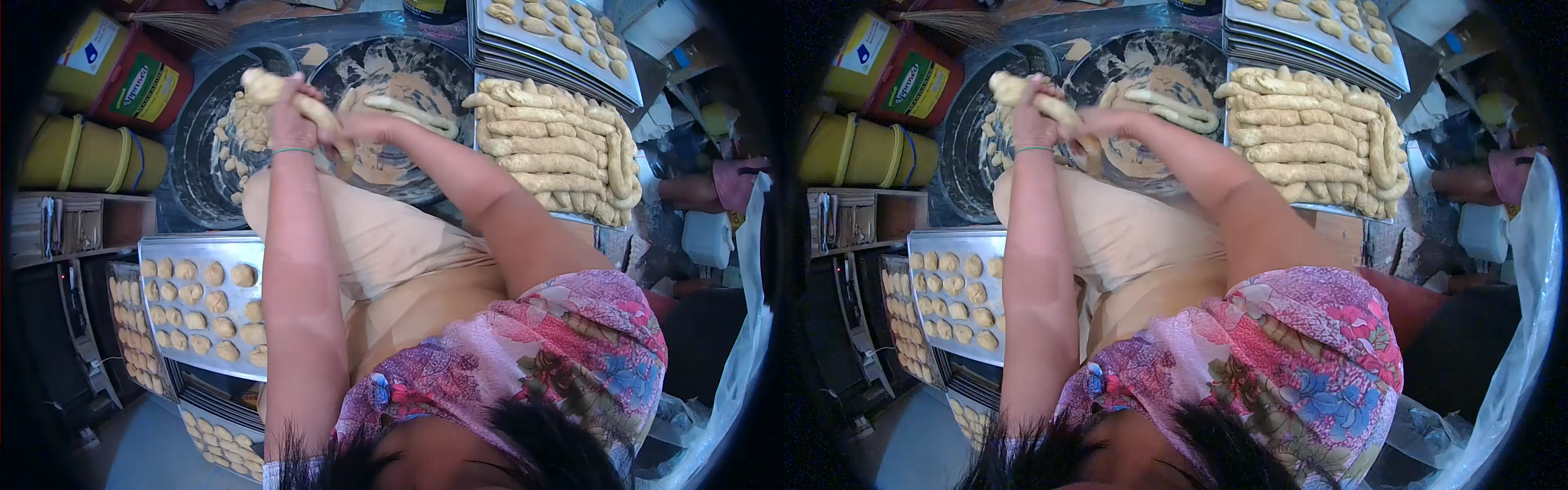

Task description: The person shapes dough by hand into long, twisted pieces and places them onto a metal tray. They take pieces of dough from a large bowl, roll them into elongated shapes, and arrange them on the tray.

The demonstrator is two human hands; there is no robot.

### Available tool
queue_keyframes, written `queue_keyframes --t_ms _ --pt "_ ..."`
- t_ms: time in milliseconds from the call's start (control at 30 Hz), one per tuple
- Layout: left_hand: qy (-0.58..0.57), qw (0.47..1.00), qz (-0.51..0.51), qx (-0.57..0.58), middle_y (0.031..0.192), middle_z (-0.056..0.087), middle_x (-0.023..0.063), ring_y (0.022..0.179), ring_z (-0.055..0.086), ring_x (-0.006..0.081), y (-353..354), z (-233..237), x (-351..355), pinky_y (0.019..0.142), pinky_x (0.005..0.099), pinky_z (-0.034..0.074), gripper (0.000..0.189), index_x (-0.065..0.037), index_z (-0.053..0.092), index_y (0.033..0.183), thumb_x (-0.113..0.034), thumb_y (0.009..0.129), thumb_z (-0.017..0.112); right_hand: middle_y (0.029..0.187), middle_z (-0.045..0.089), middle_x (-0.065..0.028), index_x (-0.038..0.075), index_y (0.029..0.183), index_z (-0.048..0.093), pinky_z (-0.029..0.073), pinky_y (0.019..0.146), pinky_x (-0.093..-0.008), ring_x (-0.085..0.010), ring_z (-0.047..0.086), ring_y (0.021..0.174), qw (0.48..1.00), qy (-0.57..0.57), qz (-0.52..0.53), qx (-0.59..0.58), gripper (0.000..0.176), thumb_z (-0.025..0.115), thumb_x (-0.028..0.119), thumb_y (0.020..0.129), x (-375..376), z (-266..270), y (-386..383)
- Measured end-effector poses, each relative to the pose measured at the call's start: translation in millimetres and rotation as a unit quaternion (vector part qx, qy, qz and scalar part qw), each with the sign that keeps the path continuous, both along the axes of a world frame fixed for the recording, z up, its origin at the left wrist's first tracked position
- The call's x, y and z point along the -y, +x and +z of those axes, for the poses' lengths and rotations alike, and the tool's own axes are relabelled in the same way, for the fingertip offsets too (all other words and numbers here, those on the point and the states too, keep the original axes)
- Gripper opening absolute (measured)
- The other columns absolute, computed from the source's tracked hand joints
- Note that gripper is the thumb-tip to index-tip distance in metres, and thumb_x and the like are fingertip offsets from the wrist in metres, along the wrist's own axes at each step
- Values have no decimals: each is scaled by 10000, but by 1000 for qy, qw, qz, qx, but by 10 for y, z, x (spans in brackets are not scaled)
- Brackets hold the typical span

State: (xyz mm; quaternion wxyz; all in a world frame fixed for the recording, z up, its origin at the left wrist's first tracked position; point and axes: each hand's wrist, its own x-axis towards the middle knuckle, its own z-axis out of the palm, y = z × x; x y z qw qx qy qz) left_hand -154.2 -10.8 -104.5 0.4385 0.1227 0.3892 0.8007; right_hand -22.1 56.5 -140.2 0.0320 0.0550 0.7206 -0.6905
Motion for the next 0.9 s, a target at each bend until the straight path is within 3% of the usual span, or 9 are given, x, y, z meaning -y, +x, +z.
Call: queue_keyframes --t_ms 67,167,233,300,433,567,633,767,900 --pt "28 997 39 57 647 510 20 561 509 148 -83 22 59 542 300 473 132 -85 538 753 -125 808 651 726 594 -17 42 896 593 425 660 -239 -102 559 714 997 29 14 63 377 661 398 794 83 -343 112" --pt "0 990 114 82 632 493 10 536 487 137 -66 154 201 524 286 462 147 -88 529 747 -139 818 648 758 607 -11 57 936 586 450 637 -259 -113 564 676 997 -46 35 45 259 662 251 783 -55 -238 423" --pt "-22 990 122 64 629 490 3 530 484 127 -91 148 227 507 273 455 141 -87 529 755 -137 826 640 759 575 -13 26 1035 531 474 609 -253 -109 566 678 990 -142 1 27 339 661 220 788 -149 100 748" --pt "-62 986 147 47 621 482 -3 528 480 118 -36 159 216 495 268 451 125 -86 533 766 -129 831 631 759 543 -22 16 1107 474 487 559 -235 -105 562 625 987 -140 -82 11 412 660 215 798 -134 759 1157" --pt "-57 996 39 50 624 486 3 526 495 114 -427 -318 166 471 255 452 103 -75 542 780 -114 840 615 741 534 -29 27 1144 467 443 455 -208 -84 521 513 985 -90 -143 -24 434 653 235 811 -258 1412 1819" --pt "-195 970 95 -114 649 516 17 522 521 110 -152 -77 185 437 229 443 92 -39 569 843 -118 834 614 746 551 -39 23 1178 466 418 457 -189 -68 506 528 977 -5 -210 -45 448 628 248 827 -239 1935 2630" --pt "-230 955 40 -185 689 542 26 530 520 102 -49 -35 187 439 232 444 135 -23 581 882 -142 830 619 767 569 -46 28 1191 468 411 461 -182 -59 498 534 968 77 -237 -2 451 626 246 830 -323 2010 3050" --pt "-283 920 -65 -265 765 574 42 577 540 102 56 -51 180 475 224 455 202 -20 592 938 -184 827 629 820 563 -13 29 1159 481 385 464 -184 -49 464 549 853 156 -497 -29 416 622 256 840 -515 2033 3687" --pt "-322 890 -102 -304 816 589 45 626 555 106 117 -45 165 519 221 466 262 -32 599 997 -228 827 635 779 536 -14 33 1074 495 428 501 -231 -76 490 556 787 169 -592 42 361 628 271 839 -786 1726 4164"
